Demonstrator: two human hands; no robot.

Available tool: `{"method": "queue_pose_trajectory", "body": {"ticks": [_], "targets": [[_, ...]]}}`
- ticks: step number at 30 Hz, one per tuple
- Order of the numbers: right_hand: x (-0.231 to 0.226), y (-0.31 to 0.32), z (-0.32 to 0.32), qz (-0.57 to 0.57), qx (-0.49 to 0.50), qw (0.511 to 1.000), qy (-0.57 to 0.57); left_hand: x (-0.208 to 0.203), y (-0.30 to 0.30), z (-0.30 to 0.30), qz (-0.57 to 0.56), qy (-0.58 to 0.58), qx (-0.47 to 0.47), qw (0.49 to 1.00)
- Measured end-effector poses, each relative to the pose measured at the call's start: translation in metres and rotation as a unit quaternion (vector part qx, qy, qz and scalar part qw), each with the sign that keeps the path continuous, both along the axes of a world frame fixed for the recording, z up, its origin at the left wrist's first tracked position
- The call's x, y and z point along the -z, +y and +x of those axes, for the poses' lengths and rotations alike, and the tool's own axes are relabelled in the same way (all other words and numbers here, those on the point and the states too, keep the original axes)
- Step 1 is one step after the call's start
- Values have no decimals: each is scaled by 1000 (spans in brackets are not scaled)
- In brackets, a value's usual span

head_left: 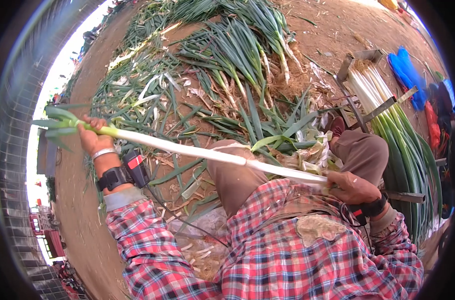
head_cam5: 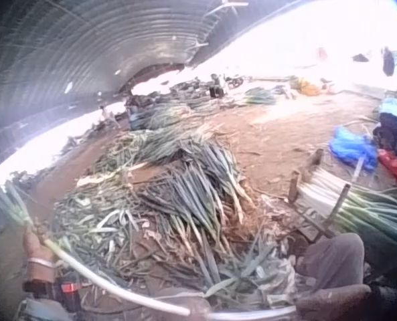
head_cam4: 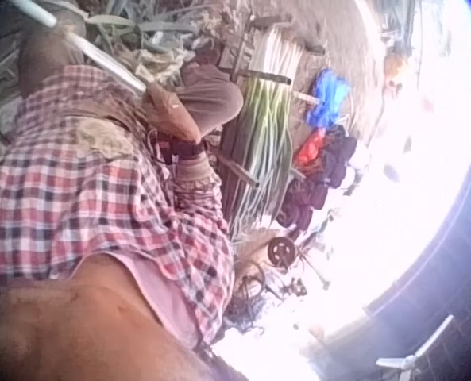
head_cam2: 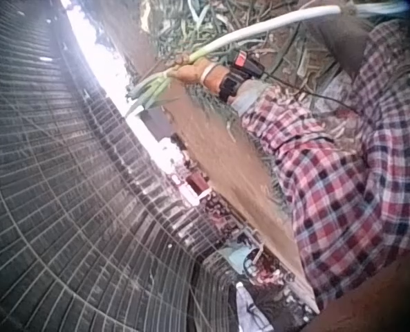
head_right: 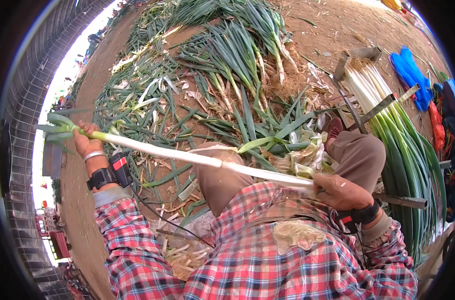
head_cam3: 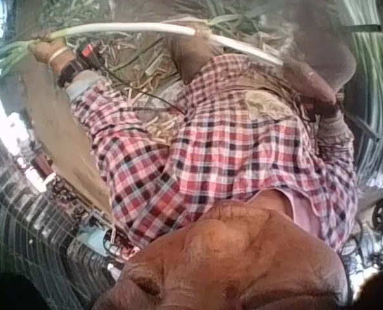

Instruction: Cleaning and bunching leeks and placing them into a crate.

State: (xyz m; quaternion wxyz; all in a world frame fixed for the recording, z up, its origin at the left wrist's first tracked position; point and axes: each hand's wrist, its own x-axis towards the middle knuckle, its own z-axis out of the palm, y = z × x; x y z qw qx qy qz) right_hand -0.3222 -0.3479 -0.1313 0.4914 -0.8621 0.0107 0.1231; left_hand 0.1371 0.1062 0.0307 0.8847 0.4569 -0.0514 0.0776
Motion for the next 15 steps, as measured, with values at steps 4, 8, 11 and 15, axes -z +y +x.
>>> {"method": "queue_pose_trajectory", "body": {"ticks": [4,8,11,15], "targets": [[17,-25,-5,-131,-29,991,22,-33,53,-19,-66,-65,-51,994],[-27,24,80,-109,16,974,-197,-33,12,-62,-161,-118,196,960],[-68,95,138,82,-53,935,-342,-24,-49,-96,-226,-129,301,918],[-66,133,146,146,-162,928,-303,-29,-82,-108,-287,-133,394,863]]}}
